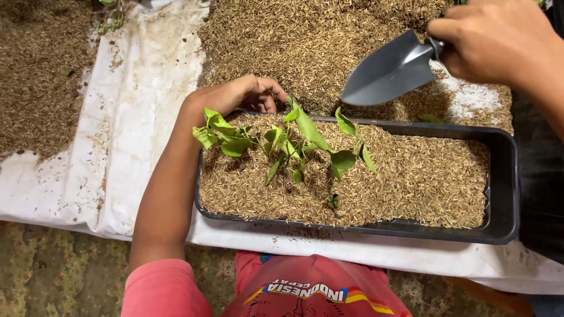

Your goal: The person plants small green cuttings into a black rectangular tray filled with rice husks. They use a small hand trowel to scoop and spread the husks around the cuttings, pressing them into place. Additional cuttings are added from nearby pots during the process.

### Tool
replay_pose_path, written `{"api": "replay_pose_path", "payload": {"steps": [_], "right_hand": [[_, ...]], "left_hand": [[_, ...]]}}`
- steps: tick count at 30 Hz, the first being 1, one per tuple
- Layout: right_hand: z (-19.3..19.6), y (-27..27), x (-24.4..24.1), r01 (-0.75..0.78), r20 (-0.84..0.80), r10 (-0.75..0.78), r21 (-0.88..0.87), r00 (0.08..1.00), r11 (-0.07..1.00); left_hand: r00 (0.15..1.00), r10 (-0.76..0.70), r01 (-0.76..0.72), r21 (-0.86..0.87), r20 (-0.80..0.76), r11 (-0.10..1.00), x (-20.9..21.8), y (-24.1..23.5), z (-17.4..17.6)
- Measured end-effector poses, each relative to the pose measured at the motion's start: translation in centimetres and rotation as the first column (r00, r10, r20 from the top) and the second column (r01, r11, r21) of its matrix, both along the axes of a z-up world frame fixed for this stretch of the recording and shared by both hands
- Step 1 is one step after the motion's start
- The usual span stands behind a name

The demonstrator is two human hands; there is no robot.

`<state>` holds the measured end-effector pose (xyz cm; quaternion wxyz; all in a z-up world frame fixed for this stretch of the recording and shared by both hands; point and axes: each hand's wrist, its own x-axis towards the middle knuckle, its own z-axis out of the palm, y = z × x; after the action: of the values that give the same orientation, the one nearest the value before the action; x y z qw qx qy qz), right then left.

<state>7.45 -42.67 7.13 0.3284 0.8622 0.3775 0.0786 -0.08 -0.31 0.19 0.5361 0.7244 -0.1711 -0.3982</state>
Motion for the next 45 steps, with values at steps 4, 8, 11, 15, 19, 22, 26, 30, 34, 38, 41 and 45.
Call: {"api": "replay_pose_path", "payload": {"steps": [4,8,11,15,19,22,26,30,34,38,41,45], "right_hand": [[-0.4,4.3,1.5,0.126,-0.221,-0.106,0.076,0.969,0.989],[-2.6,8.8,1.5,-0.305,-0.091,0.336,0.254,0.937,0.918],[-2.5,12.0,0.4,-0.496,-0.126,0.556,0.324,0.822,0.806],[-3.0,14.1,-0.3,-0.565,-0.138,0.61,0.262,0.781,0.783],[-3.3,14.6,-0.7,-0.577,-0.141,0.613,0.228,0.778,0.784],[-2.5,12.3,-0.1,-0.371,-0.246,0.46,0.334,0.853,0.866],[2.0,6.0,-1.5,0.37,-0.443,-0.335,-0.009,0.831,0.929],[-1.9,-7.6,-4.3,0.429,-0.391,-0.32,0.233,0.863,0.873],[-3.7,-14.5,-14.8,0.671,-0.73,-0.039,0.606,0.683,0.427],[-3.2,-14.1,-21.3,0.645,-0.765,0.065,0.582,0.64,0.495],[0.4,-8.1,-22.6,0.598,-0.783,-0.174,0.29,0.597,0.747],[0.5,-3.3,-22.7,0.232,-0.588,-0.124,0.112,0.799,0.966]], "left_hand": [[0.998,0.033,-0.033,-0.002,-0.048,0.999,0.0,-0.2,0.2],[0.996,0.073,-0.07,0.055,-0.049,0.996,-0.3,-0.5,1.1],[0.997,0.069,-0.067,0.059,-0.04,0.996,-0.4,-0.4,1.0],[0.998,0.059,-0.058,0.049,-0.032,0.997,-0.4,-0.5,1.3],[0.997,0.077,-0.075,0.078,-0.02,0.994,-0.5,-0.7,1.6],[0.999,0.041,-0.041,0.008,-0.03,0.999,-0.2,-0.2,0.5],[0.992,0.109,-0.11,-0.016,-0.064,0.994,-0.5,-0.2,0.6],[0.992,0.102,-0.106,-0.057,-0.076,0.993,-0.4,-0.1,0.7],[0.992,0.109,-0.111,-0.034,-0.071,0.993,-1.0,-0.6,2.0],[0.992,0.099,-0.102,-0.046,-0.075,0.994,-1.1,-0.8,2.0],[0.989,0.112,-0.118,-0.058,-0.101,0.991,-1.0,-0.7,1.8],[0.99,0.113,-0.118,-0.047,-0.087,0.992,-1.3,-0.7,2.0]]}}
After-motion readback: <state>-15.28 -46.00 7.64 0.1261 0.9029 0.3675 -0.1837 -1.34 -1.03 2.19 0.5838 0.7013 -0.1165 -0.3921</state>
